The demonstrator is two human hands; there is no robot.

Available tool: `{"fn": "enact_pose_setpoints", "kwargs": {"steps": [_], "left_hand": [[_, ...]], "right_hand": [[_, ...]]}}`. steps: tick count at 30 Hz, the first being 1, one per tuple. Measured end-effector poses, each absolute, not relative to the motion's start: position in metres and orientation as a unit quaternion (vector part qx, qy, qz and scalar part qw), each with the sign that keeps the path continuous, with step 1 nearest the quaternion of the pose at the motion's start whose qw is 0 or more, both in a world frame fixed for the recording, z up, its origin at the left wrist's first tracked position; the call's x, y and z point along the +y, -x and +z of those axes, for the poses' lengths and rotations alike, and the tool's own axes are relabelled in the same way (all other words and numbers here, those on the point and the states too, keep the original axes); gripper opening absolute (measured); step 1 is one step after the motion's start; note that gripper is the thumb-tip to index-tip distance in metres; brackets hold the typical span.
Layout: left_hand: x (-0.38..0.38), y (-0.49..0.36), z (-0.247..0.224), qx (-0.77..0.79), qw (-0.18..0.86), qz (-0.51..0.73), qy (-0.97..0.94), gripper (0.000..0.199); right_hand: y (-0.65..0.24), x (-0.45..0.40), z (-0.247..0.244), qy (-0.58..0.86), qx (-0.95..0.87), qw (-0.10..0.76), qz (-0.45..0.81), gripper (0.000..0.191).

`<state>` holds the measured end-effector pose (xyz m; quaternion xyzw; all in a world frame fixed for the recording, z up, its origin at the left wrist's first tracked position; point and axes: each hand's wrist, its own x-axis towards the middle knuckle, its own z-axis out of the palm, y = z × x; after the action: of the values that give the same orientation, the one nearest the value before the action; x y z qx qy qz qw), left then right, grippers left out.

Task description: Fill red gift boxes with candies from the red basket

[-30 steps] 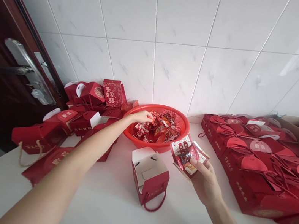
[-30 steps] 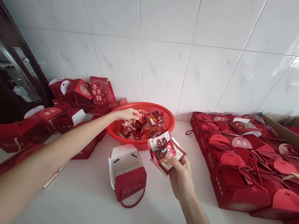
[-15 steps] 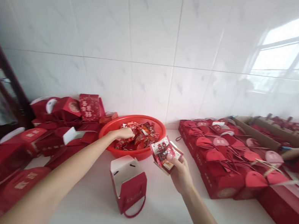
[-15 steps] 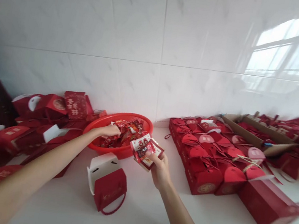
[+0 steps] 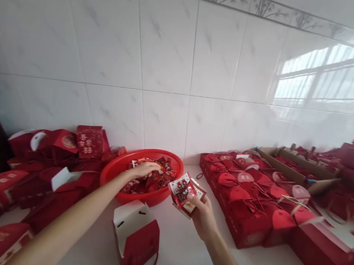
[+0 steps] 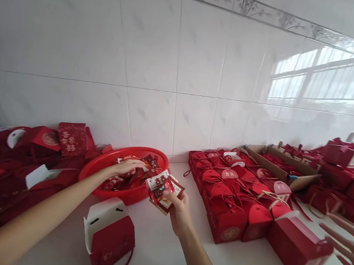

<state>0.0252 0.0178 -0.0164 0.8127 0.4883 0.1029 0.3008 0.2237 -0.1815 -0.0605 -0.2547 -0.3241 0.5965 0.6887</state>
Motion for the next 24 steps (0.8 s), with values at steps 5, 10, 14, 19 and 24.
{"fn": "enact_pose_setpoints", "kwargs": {"steps": [5,10,14,19,24], "left_hand": [[0.016,-0.021,-0.021,0.477,0.29,-0.018,-0.829,0.04],[0.023,-0.009,-0.013,0.503,0.262,-0.113,-0.816,0.029],[0.035,-0.002,-0.005,0.514,0.242,-0.134,-0.812,0.008],[0.05,-0.008,-0.007,0.493,0.214,-0.089,-0.838,0.03],[0.054,-0.016,-0.016,0.482,0.165,-0.06,-0.858,0.028]], "right_hand": [[-0.226,-0.183,-0.062,0.269,-0.316,0.684,0.6,0.048],[-0.228,-0.185,-0.063,0.296,-0.314,0.672,0.601,0.045],[-0.229,-0.187,-0.066,0.31,-0.325,0.664,0.598,0.043],[-0.228,-0.187,-0.069,0.343,-0.319,0.657,0.591,0.046],[-0.228,-0.185,-0.075,0.366,-0.296,0.656,0.59,0.046]]}}
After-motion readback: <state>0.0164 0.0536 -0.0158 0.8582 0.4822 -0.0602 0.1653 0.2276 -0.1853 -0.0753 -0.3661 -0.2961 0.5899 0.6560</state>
